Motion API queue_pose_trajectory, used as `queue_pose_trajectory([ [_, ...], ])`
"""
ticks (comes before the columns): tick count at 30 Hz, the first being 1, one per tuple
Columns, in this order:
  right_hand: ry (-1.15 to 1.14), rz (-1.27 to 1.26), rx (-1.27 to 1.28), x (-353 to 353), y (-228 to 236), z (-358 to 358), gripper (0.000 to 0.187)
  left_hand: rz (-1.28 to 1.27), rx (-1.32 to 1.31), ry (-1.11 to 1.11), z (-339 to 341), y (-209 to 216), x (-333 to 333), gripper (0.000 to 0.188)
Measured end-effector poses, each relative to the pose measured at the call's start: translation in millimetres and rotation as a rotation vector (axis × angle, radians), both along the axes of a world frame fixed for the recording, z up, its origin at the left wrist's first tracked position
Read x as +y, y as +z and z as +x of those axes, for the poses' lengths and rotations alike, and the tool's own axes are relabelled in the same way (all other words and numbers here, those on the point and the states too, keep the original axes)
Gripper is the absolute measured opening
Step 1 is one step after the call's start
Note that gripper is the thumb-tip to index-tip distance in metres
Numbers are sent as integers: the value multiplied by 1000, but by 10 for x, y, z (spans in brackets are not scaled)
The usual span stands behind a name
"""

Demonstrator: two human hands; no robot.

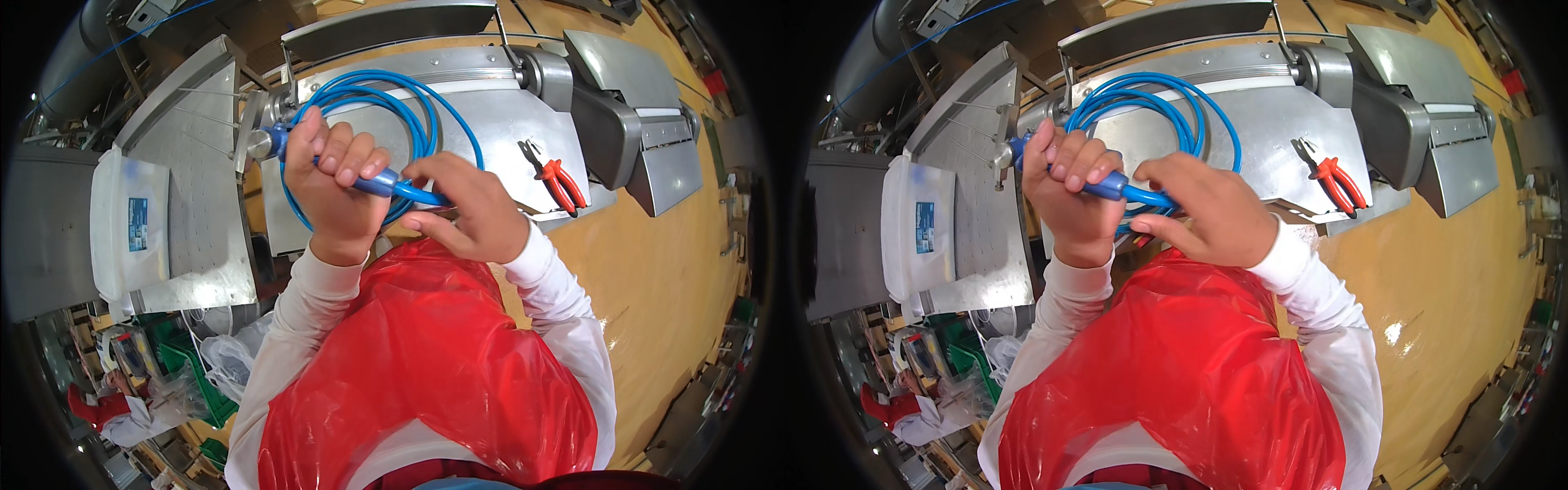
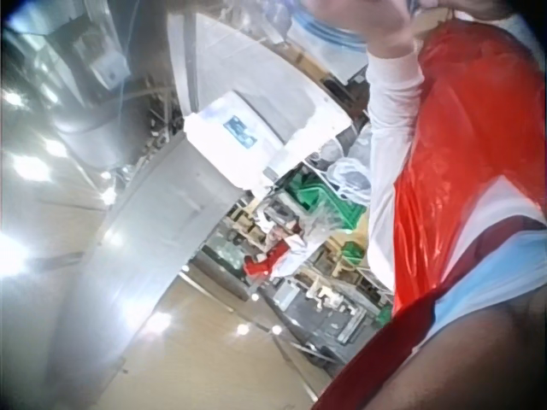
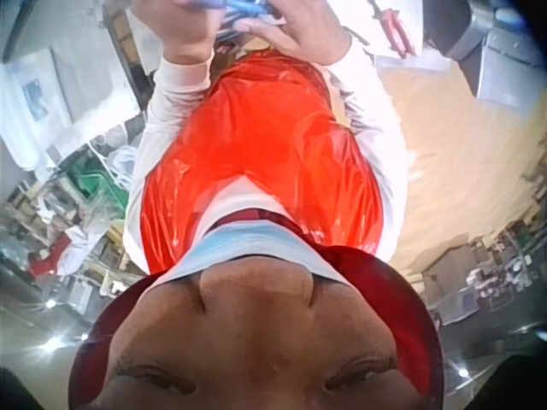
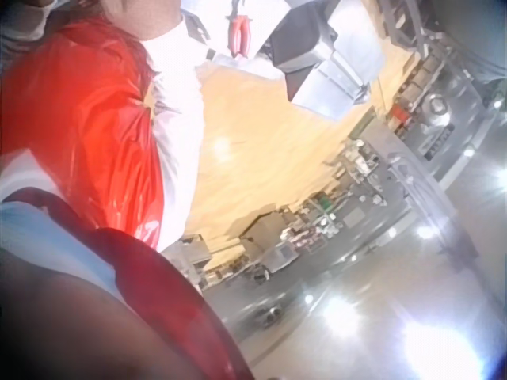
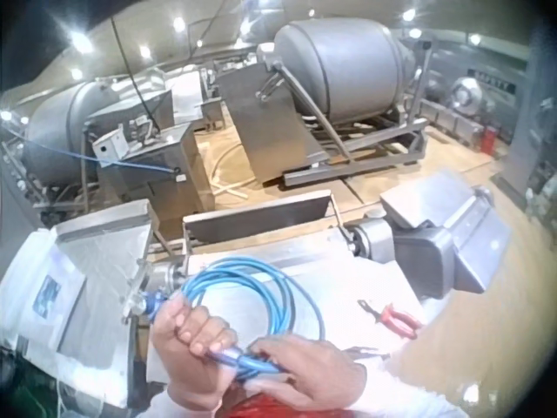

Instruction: The person secures a blue pneumatic hose to a spray gun using a metal hose clamp and red-handled pliers. They repeatedly tighten the clamp around the hose connection to ensure a secure fit.

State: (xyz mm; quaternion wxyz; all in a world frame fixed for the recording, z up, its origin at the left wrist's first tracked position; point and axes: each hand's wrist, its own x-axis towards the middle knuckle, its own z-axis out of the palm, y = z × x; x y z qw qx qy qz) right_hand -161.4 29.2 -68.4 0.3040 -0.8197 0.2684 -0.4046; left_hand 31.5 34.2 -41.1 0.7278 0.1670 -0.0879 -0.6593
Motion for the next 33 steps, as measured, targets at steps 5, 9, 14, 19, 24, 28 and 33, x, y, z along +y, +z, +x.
queue_pose_trajectory([
  [5, -82, 196, -75, 36, -174, -280, 48, -61, 109, -40, 118, -89, -46, 42],
  [9, -180, 15, -26, 80, -261, -307, 45, -74, 112, -23, 66, -91, -43, 42],
  [14, -250, 146, -115, -11, -459, -489, 58, -177, 90, -34, 148, -89, -21, 41],
  [19, -250, 114, -13, -293, -784, -653, 67, -192, 158, -33, 240, -107, -46, 41],
  [24, -364, 363, -149, -500, -1224, -763, 66, -221, 164, -41, 290, -124, 10, 42],
  [28, -300, 422, -140, -893, -1432, -829, 60, -229, 146, -23, 302, -116, 66, 44],
  [33, -318, 567, -24, -1584, -1697, -514, 60, -241, 152, -1, 260, -114, 87, 45],
])
